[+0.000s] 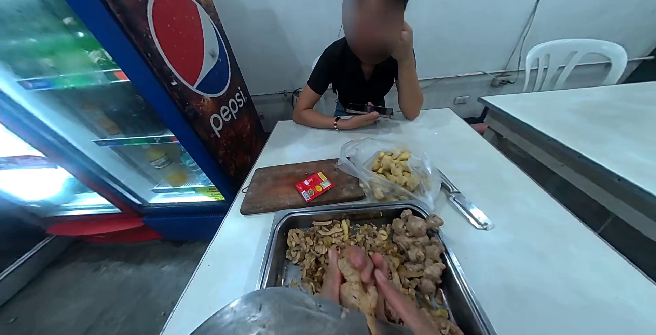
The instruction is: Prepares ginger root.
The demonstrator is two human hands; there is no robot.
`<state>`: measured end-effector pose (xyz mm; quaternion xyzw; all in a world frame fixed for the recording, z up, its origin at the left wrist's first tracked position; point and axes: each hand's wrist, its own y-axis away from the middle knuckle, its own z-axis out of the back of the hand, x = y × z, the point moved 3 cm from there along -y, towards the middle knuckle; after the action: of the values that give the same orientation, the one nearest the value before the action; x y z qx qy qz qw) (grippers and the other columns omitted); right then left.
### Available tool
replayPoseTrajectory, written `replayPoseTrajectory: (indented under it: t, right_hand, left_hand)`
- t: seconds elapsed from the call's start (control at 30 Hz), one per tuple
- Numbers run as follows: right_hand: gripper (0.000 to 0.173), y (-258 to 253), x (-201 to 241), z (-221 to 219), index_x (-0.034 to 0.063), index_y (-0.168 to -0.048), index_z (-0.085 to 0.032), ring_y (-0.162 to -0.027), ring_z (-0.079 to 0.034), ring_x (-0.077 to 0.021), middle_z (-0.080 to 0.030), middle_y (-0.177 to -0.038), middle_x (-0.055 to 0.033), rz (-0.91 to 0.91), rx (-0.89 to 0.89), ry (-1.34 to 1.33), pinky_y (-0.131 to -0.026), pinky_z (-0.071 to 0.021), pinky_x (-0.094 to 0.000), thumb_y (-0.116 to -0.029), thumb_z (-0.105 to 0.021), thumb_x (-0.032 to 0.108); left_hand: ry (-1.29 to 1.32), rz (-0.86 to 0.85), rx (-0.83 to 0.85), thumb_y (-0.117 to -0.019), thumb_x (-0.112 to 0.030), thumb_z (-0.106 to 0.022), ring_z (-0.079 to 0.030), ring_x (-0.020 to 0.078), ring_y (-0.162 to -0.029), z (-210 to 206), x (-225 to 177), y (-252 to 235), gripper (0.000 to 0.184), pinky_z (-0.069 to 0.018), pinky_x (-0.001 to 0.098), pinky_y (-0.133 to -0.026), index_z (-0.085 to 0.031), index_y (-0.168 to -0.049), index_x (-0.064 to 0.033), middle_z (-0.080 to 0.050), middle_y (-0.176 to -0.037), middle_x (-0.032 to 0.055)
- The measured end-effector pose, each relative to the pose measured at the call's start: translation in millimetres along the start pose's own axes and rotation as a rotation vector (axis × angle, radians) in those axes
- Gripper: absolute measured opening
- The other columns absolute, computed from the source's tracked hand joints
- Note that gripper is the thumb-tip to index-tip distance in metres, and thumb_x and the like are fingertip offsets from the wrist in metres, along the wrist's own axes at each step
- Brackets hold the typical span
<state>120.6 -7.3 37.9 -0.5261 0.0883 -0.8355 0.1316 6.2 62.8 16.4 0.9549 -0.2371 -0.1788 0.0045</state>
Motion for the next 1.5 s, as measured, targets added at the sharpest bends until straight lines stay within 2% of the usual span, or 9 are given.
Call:
replayPoseTrajectory:
  t: [0.07, 0.17, 0.3, 0.47, 0.57, 0.87, 1.07, 1.3, 1.5]
  right_hand:
    - [0.083, 3.6, -14.6, -3.2, -0.0032, -0.155, -0.039, -0.121, -0.065, -0.0268, -0.055, -0.147, -0.0203, 0.016, 0.034, -0.023, -0.095, -0.0546, -0.0491, -0.0977, -0.061, 0.052]
    - [0.08, 7.7, -19.7, -2.0, 0.0036, -0.155, -0.042, -0.116, -0.068, -0.0274, -0.058, -0.145, -0.0173, 0.02, 0.029, 0.028, -0.09, -0.0554, -0.0528, -0.0975, -0.06, 0.056]
    - [0.069, 0.1, -32.4, -7.4, -0.0058, -0.148, -0.049, -0.125, -0.063, -0.0264, -0.059, -0.141, -0.0224, 0.089, -0.003, -0.113, -0.103, -0.0518, -0.0446, -0.0993, -0.064, 0.042]
    - [0.087, 4.1, -26.3, -5.8, -0.003, -0.157, -0.034, -0.13, -0.059, -0.0262, -0.047, -0.154, -0.0217, 0.018, 0.071, -0.163, -0.102, -0.0513, -0.0478, -0.0968, -0.062, 0.053]
    - [0.079, 2.2, -26.1, -6.4, -0.0017, -0.155, -0.039, -0.134, -0.056, -0.0267, -0.048, -0.154, -0.0197, 0.04, 0.04, -0.136, -0.105, -0.0505, -0.0482, -0.098, -0.064, 0.047]
    - [0.056, 4.6, -16.6, 3.9, -0.0018, -0.143, -0.056, -0.112, -0.068, -0.0195, -0.066, -0.133, -0.0188, -0.04, -0.012, -0.097, -0.094, -0.0539, -0.037, -0.1007, -0.063, 0.035]
    - [0.077, 9.9, -29.4, -2.6, -0.0015, -0.152, -0.045, -0.096, -0.07, -0.0268, -0.067, -0.127, -0.0223, -0.021, 0.046, -0.037, -0.08, -0.057, -0.0495, -0.0981, -0.062, 0.051]
    - [0.071, 6.2, -42.4, -13.4, 0.002, -0.151, -0.049, -0.123, -0.064, -0.0241, -0.061, -0.142, -0.0158, 0.04, -0.011, 0.018, -0.096, -0.0554, -0.0447, -0.0976, -0.065, 0.047]
    - [0.059, 9.0, -30.8, 2.2, 0.0062, -0.148, -0.055, -0.112, -0.07, -0.0248, -0.065, -0.135, -0.0167, -0.043, -0.016, -0.004, -0.092, -0.0561, -0.0488, -0.1021, -0.06, 0.043]
  left_hand:
    - [-0.009, -0.023, 0.008, -0.1106, -0.041, -0.024, -0.069, 0.0139, -0.101, 1.9, 4.9, -0.7, 0.054, -0.0518, 0.0329, -0.101, -0.065, -0.092, -0.0121, -0.069, -0.088, 0.0012]
    - [0.036, -0.04, -0.008, -0.1107, -0.04, -0.025, -0.069, 0.0156, -0.104, 2.6, 7.9, -1.0, 0.051, -0.0509, 0.0344, -0.103, -0.064, -0.091, -0.0128, -0.069, -0.089, 0.0012]
    - [0.028, -0.142, 0.126, -0.1077, -0.035, -0.042, -0.062, 0.0295, -0.125, 11.8, 9.8, 12.0, 0.038, -0.0452, 0.0481, -0.112, -0.069, -0.119, -0.0098, -0.07, -0.119, 0.0112]
    - [0.067, -0.04, 0.038, -0.1107, -0.034, -0.033, -0.067, 0.0268, -0.117, 6.9, 7.7, 1.7, 0.044, -0.052, 0.0437, -0.104, -0.066, -0.103, -0.0047, -0.071, -0.11, 0.0134]
    - [0.128, -0.027, 0.1, -0.1109, -0.033, -0.033, -0.064, 0.0294, -0.122, 9.1, 7.6, 5.4, 0.046, -0.0491, 0.0456, -0.108, -0.067, -0.111, -0.0019, -0.07, -0.116, 0.0159]
    - [0.075, -0.098, -0.022, -0.1111, -0.035, -0.023, -0.067, 0.0304, -0.115, 7.1, 9.3, 10.9, 0.051, -0.0525, 0.0479, -0.104, -0.065, -0.109, -0.006, -0.071, -0.11, 0.0131]
    - [0.06, -0.024, -0.03, -0.111, -0.038, -0.029, -0.067, 0.0219, -0.114, 6.7, 9.5, 1.9, 0.048, -0.0492, 0.0411, -0.107, -0.066, -0.1, -0.0097, -0.071, -0.104, 0.0062]
    - [0.101, -0.068, 0.124, -0.1108, -0.033, -0.034, -0.064, 0.0312, -0.122, 22.7, 10.8, 9.0, 0.044, -0.0496, 0.0472, -0.107, -0.067, -0.117, -0.0036, -0.069, -0.12, 0.0168]
    - [-0.027, -0.097, -0.055, -0.111, -0.035, -0.018, -0.065, 0.0276, -0.119, 6.8, 9.2, 11.2, 0.052, -0.0495, 0.046, -0.106, -0.063, -0.113, -0.0088, -0.071, -0.115, 0.0109]
